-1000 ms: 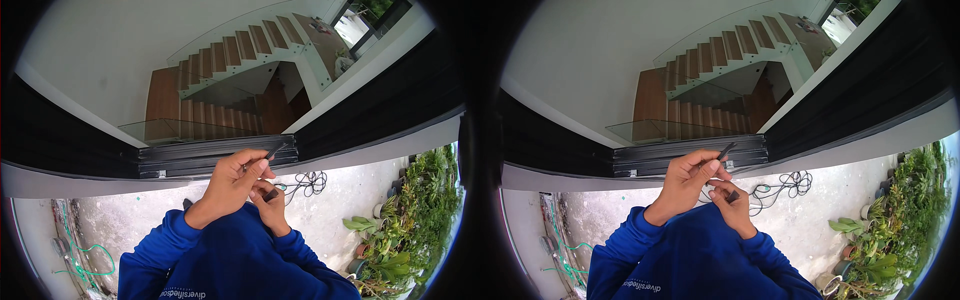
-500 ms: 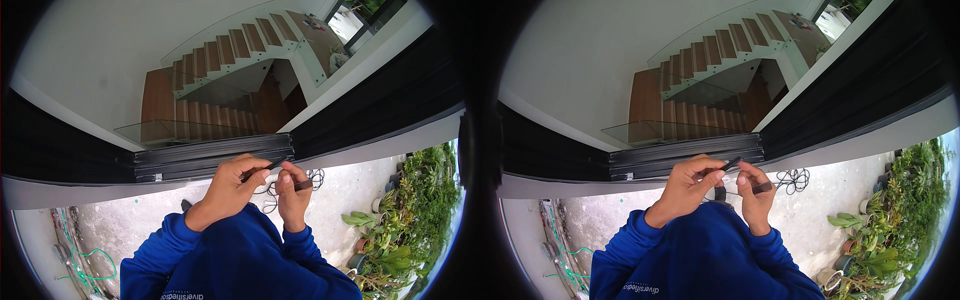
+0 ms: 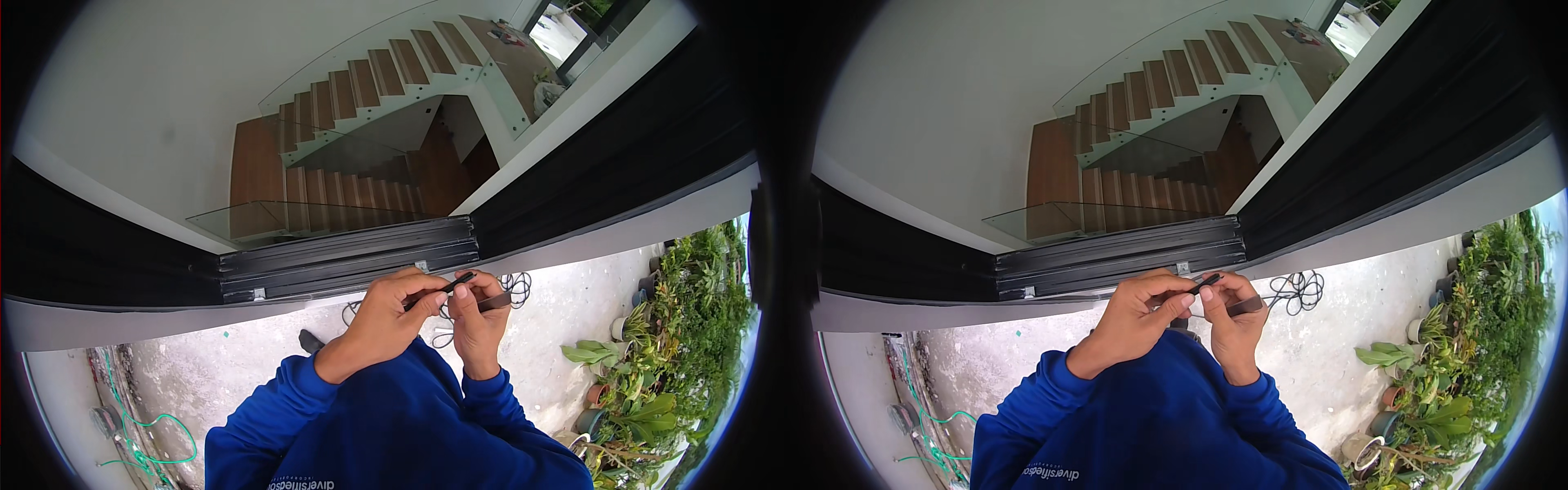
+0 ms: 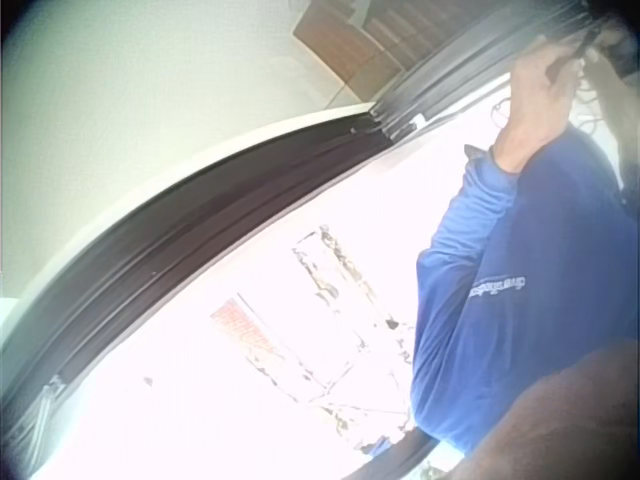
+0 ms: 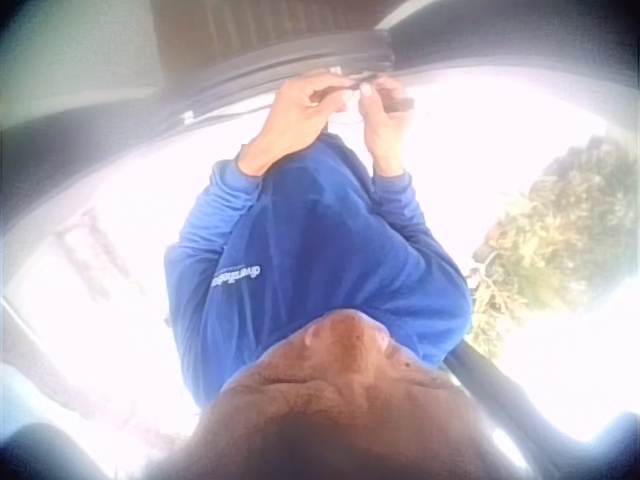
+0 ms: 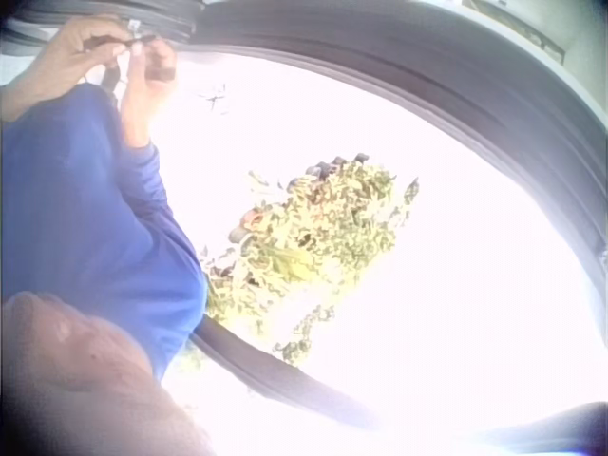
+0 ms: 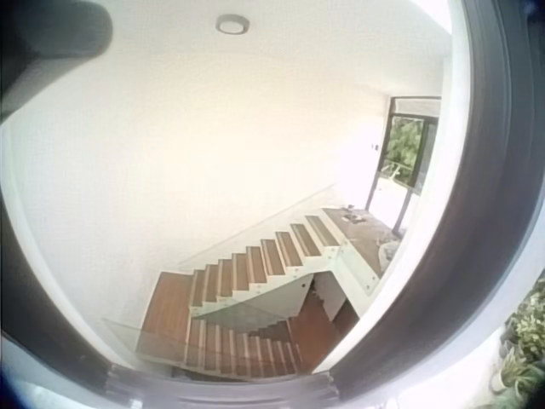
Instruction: The person cuts a rubber seal strip using a blade and presses it into the groove of a window frame by hand and with a scraper.
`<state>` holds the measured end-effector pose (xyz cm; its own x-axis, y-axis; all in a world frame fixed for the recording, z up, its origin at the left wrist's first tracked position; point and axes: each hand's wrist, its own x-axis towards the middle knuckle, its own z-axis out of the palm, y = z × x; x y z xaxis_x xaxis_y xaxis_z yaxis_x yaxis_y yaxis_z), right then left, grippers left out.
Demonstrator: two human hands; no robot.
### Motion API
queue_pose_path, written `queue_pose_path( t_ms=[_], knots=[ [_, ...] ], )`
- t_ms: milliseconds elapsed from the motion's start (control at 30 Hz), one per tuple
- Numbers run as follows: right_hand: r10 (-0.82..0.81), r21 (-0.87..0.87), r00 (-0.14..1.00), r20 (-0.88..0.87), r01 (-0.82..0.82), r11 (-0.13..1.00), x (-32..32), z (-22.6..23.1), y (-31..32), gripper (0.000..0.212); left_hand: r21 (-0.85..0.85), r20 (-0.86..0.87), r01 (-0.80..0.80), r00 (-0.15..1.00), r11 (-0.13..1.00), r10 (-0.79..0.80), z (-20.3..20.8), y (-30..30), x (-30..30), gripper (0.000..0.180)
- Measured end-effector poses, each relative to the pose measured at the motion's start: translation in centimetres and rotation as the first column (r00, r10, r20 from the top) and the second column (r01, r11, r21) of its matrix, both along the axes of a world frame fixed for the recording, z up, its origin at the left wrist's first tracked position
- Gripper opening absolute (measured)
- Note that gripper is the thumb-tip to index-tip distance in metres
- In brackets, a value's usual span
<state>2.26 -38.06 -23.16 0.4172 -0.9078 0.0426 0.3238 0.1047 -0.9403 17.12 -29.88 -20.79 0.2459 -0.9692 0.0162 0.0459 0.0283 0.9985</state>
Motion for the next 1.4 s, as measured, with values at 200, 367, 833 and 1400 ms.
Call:
queue_pose_path(
  t_ms=[200, 367, 833, 1400],
  knots=[
    [0.003, -0.008, 1.000, 0.006, -0.003, 1.000, 0.0, -0.3, -0.2, 0.015, -0.006, -0.075, 0.004, 0.997, 1.000, -0.005, 0.2, -0.2, -0.2, 0.022],
    [-0.010, -0.038, 1.000, 0.029, 0.011, 0.999, 0.1, -0.4, -0.4, 0.014, 0.016, -0.055, 0.027, 0.998, 0.999, -0.027, -0.1, -0.2, -0.2, 0.022],
    [0.184, 0.100, 0.982, 0.041, -0.188, 0.977, 0.4, -0.6, -0.8, 0.017, 0.079, -0.209, -0.063, 0.975, 0.995, 0.078, -0.6, 1.4, 0.1, 0.020],
    [0.118, 0.149, 0.958, -0.262, -0.080, 0.986, 1.1, -3.2, -1.2, 0.020, -0.042, 0.501, -0.285, 0.823, 0.958, 0.267, -1.8, 1.0, 4.4, 0.015]
  ],
)
